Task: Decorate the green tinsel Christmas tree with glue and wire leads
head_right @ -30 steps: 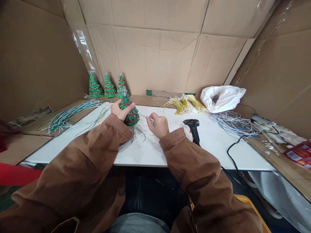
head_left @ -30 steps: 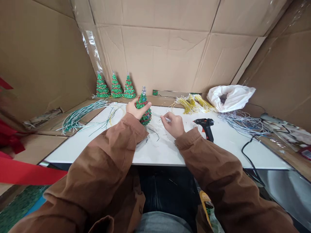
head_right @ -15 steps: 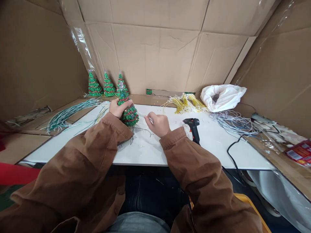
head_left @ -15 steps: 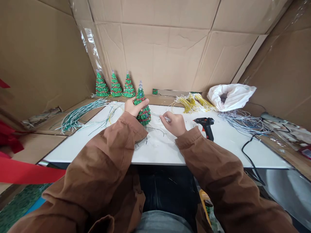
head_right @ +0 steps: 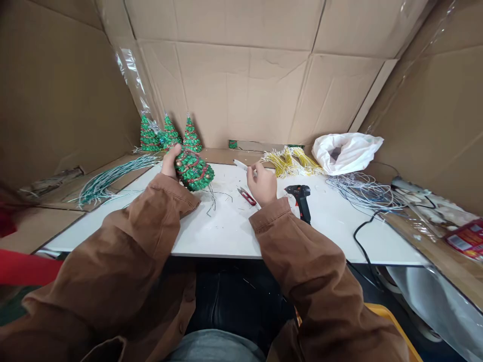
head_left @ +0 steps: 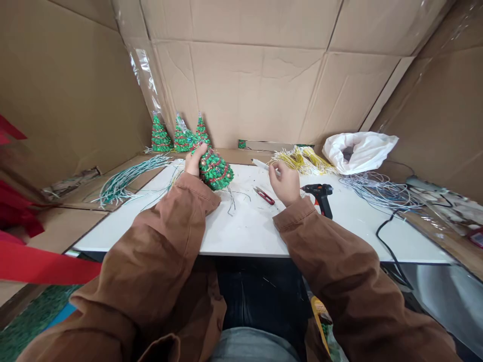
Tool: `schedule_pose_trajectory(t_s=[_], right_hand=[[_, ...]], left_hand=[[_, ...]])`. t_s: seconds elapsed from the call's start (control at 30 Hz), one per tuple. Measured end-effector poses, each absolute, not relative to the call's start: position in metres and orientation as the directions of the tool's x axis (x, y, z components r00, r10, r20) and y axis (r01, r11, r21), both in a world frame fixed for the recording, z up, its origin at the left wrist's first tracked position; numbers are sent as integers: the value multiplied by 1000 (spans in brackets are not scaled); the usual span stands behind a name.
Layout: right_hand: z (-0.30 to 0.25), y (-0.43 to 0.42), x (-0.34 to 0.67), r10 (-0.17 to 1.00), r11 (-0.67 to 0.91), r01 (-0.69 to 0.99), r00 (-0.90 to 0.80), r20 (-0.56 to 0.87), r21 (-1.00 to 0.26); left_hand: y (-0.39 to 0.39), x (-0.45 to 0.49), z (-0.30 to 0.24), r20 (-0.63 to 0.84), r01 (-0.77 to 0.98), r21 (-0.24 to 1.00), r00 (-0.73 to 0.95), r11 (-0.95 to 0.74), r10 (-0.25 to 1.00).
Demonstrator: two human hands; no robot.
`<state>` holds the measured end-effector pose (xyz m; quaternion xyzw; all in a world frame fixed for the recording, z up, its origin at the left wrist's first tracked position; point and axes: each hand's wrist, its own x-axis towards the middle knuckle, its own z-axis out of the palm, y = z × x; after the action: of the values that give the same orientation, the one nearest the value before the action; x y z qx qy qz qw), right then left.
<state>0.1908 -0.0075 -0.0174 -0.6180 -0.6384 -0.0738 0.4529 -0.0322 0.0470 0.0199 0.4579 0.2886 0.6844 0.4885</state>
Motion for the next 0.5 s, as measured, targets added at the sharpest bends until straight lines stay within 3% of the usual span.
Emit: schedule_pose_trajectory(t_s=[0.07, 0.17, 0.33, 0.5], right_hand=[[-22, -5, 190, 844, 49, 931, 155, 513, -361], [-28, -4, 187, 945, -33, 972, 106, 310, -233], [-30, -9, 184, 985, -29, 989, 53, 166, -146], [-31, -7, 186, 995, -40, 987, 53, 80, -155]], left_hand=[[37, -30, 23, 330, -446, 844, -9, -299, 944], [23, -26, 27, 339, -504, 831, 124, -235, 933], [25, -26, 24, 415, -520, 836, 390, -175, 822], [30, -30, 22, 353, -450, 878, 379, -163, 855]])
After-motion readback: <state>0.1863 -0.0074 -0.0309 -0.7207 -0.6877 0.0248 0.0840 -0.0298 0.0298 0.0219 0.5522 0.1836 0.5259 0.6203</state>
